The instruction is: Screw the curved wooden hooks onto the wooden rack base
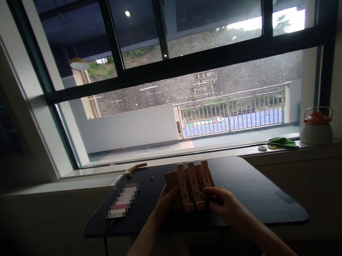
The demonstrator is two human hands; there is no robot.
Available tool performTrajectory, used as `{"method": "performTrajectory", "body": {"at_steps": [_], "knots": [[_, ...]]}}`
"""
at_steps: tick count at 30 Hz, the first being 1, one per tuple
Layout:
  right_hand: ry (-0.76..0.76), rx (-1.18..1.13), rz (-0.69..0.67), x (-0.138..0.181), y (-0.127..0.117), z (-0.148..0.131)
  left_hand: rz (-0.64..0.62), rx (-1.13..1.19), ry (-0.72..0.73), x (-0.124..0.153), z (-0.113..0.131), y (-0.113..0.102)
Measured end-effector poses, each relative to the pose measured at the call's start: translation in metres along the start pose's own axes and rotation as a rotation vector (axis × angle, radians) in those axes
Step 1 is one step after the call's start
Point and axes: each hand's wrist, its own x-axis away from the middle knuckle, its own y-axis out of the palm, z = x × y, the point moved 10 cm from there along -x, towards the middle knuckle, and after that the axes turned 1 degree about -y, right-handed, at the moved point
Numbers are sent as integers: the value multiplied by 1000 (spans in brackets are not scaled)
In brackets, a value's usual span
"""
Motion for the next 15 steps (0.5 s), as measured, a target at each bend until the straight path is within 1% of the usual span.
{"method": "performTrajectory", "body": {"at_steps": [3,5,6,8,10,15], "knots": [[-7,73,86,5,-17,-11,21,-17,-4,0,0,-1],[-52,221,122,5,-21,-28,41,-21,-11,1,0,-2],[-109,330,145,5,-21,-41,45,-21,-15,1,0,-1],[-230,540,171,4,-15,-66,42,-22,-18,2,0,0],[-294,654,162,2,-5,-80,38,-29,-9,3,2,1],[-322,710,97,-7,14,-87,32,-46,21,5,6,3]]}}
